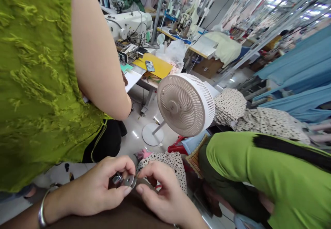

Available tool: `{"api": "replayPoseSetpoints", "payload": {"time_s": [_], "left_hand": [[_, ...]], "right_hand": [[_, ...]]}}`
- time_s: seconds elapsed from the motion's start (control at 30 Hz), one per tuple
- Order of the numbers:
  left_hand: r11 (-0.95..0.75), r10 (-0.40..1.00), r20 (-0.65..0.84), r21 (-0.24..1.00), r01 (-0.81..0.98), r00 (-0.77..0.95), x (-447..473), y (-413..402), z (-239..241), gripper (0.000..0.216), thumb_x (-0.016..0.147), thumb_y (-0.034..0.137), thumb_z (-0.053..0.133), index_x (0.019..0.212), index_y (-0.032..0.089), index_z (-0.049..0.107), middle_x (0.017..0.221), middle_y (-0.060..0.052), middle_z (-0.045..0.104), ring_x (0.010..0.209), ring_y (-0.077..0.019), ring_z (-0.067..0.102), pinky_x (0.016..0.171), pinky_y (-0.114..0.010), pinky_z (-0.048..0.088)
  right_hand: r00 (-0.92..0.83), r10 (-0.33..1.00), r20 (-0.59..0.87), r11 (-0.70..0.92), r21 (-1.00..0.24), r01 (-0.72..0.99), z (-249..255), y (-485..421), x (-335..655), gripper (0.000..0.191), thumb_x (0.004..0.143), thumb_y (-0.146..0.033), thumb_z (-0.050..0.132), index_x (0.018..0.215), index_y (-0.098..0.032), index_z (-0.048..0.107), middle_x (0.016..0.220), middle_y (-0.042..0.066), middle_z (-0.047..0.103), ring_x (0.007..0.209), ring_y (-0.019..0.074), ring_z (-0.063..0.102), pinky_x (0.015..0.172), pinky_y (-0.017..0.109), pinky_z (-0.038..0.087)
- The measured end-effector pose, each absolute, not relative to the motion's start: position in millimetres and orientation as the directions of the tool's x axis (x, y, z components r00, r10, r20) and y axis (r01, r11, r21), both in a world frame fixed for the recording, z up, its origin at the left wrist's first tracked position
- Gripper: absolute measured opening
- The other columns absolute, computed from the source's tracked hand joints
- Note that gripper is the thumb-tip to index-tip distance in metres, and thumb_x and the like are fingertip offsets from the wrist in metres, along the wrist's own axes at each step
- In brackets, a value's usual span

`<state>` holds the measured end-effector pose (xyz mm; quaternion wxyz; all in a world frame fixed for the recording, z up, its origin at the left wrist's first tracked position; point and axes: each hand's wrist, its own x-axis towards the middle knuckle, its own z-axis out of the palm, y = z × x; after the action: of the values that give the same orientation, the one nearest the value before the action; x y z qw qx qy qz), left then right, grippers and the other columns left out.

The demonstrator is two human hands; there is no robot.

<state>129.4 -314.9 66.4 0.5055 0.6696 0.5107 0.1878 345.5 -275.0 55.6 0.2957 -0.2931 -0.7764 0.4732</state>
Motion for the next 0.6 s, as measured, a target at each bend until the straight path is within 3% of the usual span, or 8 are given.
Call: {"api": "replayPoseSetpoints", "payload": {"time_s": [0.13,0.27,0.6], "left_hand": [[-0.023,0.885,-0.222,0.856,0.516,0.409,133.9,-314.9,69.9,0.011,0.079,0.023,0.051,0.090,0.023,0.056,0.078,0.004,0.055,0.069,-0.0105,0.050,0.064,-0.020,0.039],[-0.068,0.906,-0.163,0.856,0.513,0.392,136.8,-315.0,70.6,0.009,0.079,0.023,0.055,0.087,0.023,0.057,0.077,0.004,0.058,0.068,-0.0102,0.052,0.064,-0.019,0.041],[-0.097,0.930,-0.098,0.863,0.495,0.353,142.0,-317.8,71.0,0.006,0.080,0.024,0.053,0.085,0.023,0.056,0.071,0.005,0.056,0.062,-0.0092,0.051,0.057,-0.017,0.041]], "right_hand": [[-0.697,0.668,0.261,0.516,-0.838,0.180,58.7,-277.1,349.2,0.004,0.089,-0.018,0.055,0.088,-0.019,0.059,0.070,-0.002,0.055,0.066,0.0093,0.048,0.063,0.023,0.036],[-0.715,0.617,0.329,0.626,-0.756,0.193,66.7,-275.5,351.7,0.008,0.088,-0.014,0.050,0.085,-0.019,0.056,0.067,-0.003,0.048,0.063,0.0103,0.043,0.059,0.025,0.033],[-0.727,0.580,0.368,0.659,-0.737,0.153,71.3,-273.2,354.2,0.011,0.080,-0.010,0.049,0.083,-0.020,0.048,0.066,-0.005,0.044,0.061,0.0093,0.039,0.058,0.024,0.032]]}}
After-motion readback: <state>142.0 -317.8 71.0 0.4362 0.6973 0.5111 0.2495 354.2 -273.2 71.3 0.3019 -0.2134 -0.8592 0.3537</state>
